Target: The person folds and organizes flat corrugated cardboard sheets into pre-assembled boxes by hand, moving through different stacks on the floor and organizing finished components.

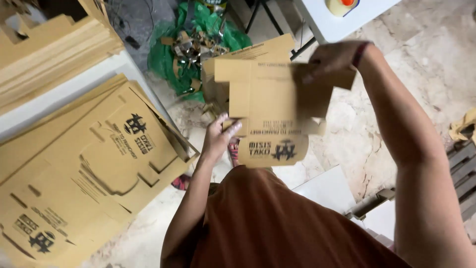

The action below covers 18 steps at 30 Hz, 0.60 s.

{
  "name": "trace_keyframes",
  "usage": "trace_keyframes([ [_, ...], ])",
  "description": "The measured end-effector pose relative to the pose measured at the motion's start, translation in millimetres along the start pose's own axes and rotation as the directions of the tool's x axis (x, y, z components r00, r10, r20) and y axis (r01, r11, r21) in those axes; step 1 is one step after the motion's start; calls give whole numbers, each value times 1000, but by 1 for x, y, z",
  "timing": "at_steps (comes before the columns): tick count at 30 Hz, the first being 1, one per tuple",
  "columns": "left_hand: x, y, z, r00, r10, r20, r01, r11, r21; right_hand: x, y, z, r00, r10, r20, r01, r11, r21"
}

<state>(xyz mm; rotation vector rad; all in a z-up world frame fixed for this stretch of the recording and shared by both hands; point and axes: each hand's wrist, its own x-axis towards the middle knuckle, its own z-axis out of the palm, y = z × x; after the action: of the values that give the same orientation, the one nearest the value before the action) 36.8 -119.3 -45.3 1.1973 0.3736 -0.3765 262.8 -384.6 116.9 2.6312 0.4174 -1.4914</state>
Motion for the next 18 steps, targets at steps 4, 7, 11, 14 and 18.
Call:
trace_keyframes([
  [4,39,3,29,975,-21,-220,26,999,21,32,-1,-53,988,4,-156,-28,988,-151],
  [7,66,-19,26,908,309,-283,-21,709,705,107,23,-53,954,-119,-275,44,963,-264],
  [11,89,-39,14,930,203,-305,230,327,917,158,72,26,706,-265,-657,-14,922,-387],
  [14,69,-2,24,922,-27,-387,372,343,863,117,90,60,869,-115,-481,129,992,-4],
  [18,67,12,18,917,-171,-360,396,297,869,137,100,122,979,-59,-195,91,983,160],
])
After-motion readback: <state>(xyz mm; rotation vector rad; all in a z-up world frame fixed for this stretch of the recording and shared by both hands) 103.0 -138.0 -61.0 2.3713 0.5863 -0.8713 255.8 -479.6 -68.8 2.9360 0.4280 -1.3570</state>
